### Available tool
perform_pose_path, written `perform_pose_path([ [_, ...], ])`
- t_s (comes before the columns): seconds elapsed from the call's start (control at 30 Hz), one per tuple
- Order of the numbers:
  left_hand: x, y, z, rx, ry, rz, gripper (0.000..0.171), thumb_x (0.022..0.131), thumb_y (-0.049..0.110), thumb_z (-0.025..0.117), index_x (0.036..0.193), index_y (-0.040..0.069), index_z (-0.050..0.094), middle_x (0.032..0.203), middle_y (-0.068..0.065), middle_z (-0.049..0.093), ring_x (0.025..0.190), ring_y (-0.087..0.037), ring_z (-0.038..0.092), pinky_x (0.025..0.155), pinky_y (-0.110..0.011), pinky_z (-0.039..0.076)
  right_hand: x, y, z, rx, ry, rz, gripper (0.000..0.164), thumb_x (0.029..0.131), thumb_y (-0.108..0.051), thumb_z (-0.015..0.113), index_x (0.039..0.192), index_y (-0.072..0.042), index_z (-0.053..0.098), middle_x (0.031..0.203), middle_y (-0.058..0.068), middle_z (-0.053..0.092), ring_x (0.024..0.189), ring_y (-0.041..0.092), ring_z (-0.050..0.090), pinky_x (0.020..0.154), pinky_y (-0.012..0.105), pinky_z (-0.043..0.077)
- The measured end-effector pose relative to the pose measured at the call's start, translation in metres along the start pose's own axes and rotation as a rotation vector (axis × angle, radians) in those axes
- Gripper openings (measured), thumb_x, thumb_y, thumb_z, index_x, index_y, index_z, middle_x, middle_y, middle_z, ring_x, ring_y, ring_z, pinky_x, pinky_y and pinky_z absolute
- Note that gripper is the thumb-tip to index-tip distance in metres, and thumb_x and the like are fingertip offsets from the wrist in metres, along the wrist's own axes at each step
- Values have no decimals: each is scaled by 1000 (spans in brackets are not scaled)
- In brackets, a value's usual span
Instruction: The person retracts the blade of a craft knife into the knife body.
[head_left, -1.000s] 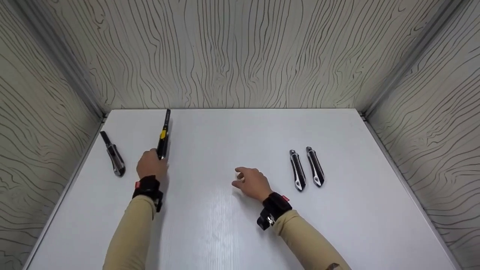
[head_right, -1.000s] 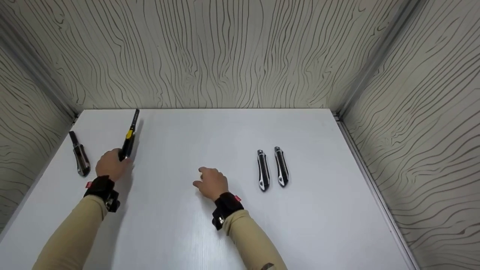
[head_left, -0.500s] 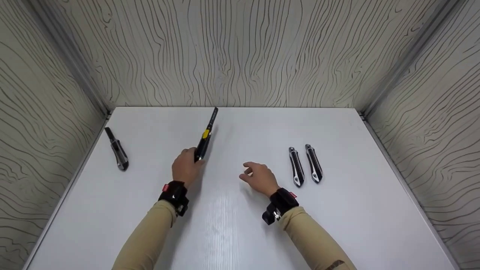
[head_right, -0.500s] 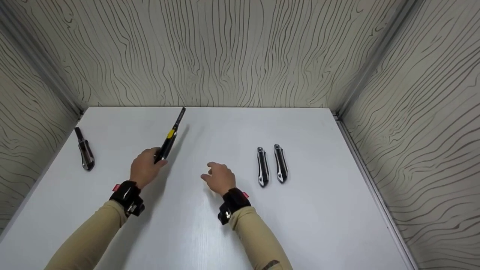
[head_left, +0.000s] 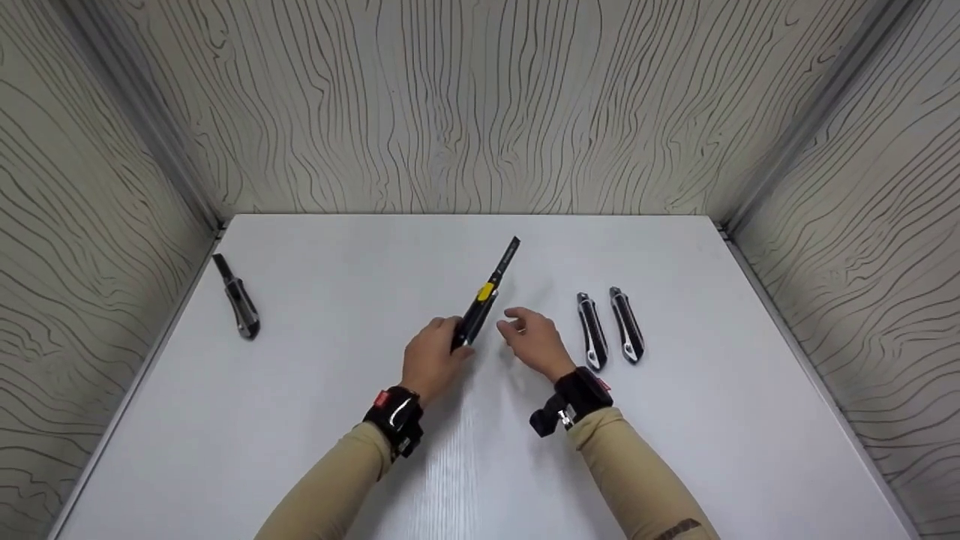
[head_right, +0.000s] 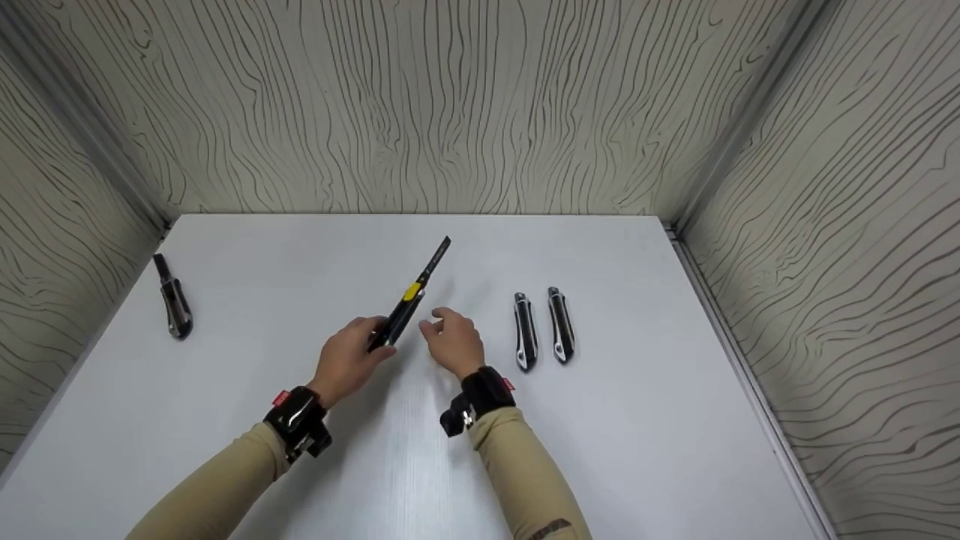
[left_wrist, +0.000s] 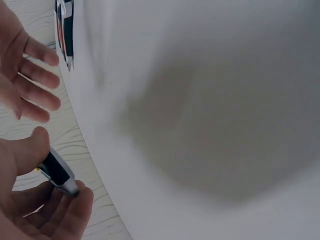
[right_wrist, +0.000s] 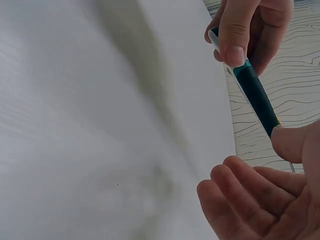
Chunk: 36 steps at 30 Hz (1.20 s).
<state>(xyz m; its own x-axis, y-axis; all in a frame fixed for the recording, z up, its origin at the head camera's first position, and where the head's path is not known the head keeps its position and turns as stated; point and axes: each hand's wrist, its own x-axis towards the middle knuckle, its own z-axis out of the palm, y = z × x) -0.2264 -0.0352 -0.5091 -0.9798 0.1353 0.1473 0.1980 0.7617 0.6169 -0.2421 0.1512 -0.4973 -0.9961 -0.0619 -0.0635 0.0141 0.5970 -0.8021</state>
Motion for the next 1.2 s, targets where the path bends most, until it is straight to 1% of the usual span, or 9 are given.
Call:
perform_pose_path([
  [0.1, -6, 8, 7, 9, -6, 35, 43, 85, 27, 75, 123, 10, 64, 107, -6, 66, 92, -20, 62, 80, -37, 52, 2, 0, -2, 119, 2, 47, 43, 98, -30, 57, 130, -1, 58, 105, 15, 72, 89, 26, 70, 71, 33, 58],
  [0.23, -13, 18, 13, 10, -13, 74, 41, 85, 28, 75, 121, 11, 64, 105, -5, 66, 88, -18, 61, 75, -34, 51, 5, 2, -3, 265, 14, 116, 42, 100, -32, 54, 129, -2, 58, 109, 17, 71, 91, 28, 69, 75, 36, 60],
  [0.4, -19, 24, 20, 19, -4, 106, 43, 84, 28, 76, 122, 12, 63, 107, -5, 67, 90, -18, 62, 75, -34, 51, 7, 4, -4, 409, 48, 201, 38, 101, -30, 53, 124, 0, 60, 111, 18, 70, 82, 19, 68, 73, 33, 61],
  [0.6, -23, 25, 25, 32, 17, 129, 44, 83, 28, 77, 121, 12, 63, 106, -6, 67, 89, -18, 63, 74, -34, 52, 9, 8, -1, 449, 74, 233, 32, 100, -25, 53, 116, 1, 63, 105, 17, 71, 76, 16, 69, 71, 33, 61],
  [0.8, -25, 25, 26, -9, -24, 86, 48, 82, 30, 78, 123, 11, 63, 109, -5, 66, 92, -17, 61, 77, -34, 52, 9, 9, 0, 452, 58, 237, 32, 101, -25, 51, 115, 1, 64, 100, 16, 70, 76, 16, 69, 73, 34, 61],
  [0.97, -24, 22, 24, -175, -110, 43, 52, 86, 32, 74, 128, 7, 58, 115, -8, 64, 94, -20, 62, 79, -35, 52, 10, 12, -2, 468, 36, 239, 31, 102, -24, 49, 113, 2, 63, 95, 13, 68, 76, 16, 66, 71, 32, 60],
  [1.03, -23, 19, 24, -284, -162, 19, 47, 93, 31, 65, 130, 3, 56, 118, -12, 64, 96, -23, 65, 81, -37, 53, 11, 13, -3, 462, 29, 242, 32, 102, -24, 49, 114, 2, 62, 93, 11, 67, 76, 16, 64, 70, 31, 60],
  [1.13, -23, 13, 25, -454, -249, -23, 39, 102, 25, 49, 130, -2, 55, 112, -17, 66, 93, -27, 68, 79, -39, 56, 11, 13, -6, 439, 17, 243, 32, 102, -23, 47, 115, 3, 62, 88, 8, 64, 76, 16, 62, 68, 30, 59],
  [1.2, -24, 10, 26, -575, -311, -68, 37, 104, 20, 42, 129, -3, 56, 106, -18, 66, 90, -28, 67, 80, -41, 57, 11, 14, -8, 433, 7, 243, 32, 103, -23, 47, 116, 2, 61, 85, 6, 62, 75, 15, 60, 68, 29, 58],
])
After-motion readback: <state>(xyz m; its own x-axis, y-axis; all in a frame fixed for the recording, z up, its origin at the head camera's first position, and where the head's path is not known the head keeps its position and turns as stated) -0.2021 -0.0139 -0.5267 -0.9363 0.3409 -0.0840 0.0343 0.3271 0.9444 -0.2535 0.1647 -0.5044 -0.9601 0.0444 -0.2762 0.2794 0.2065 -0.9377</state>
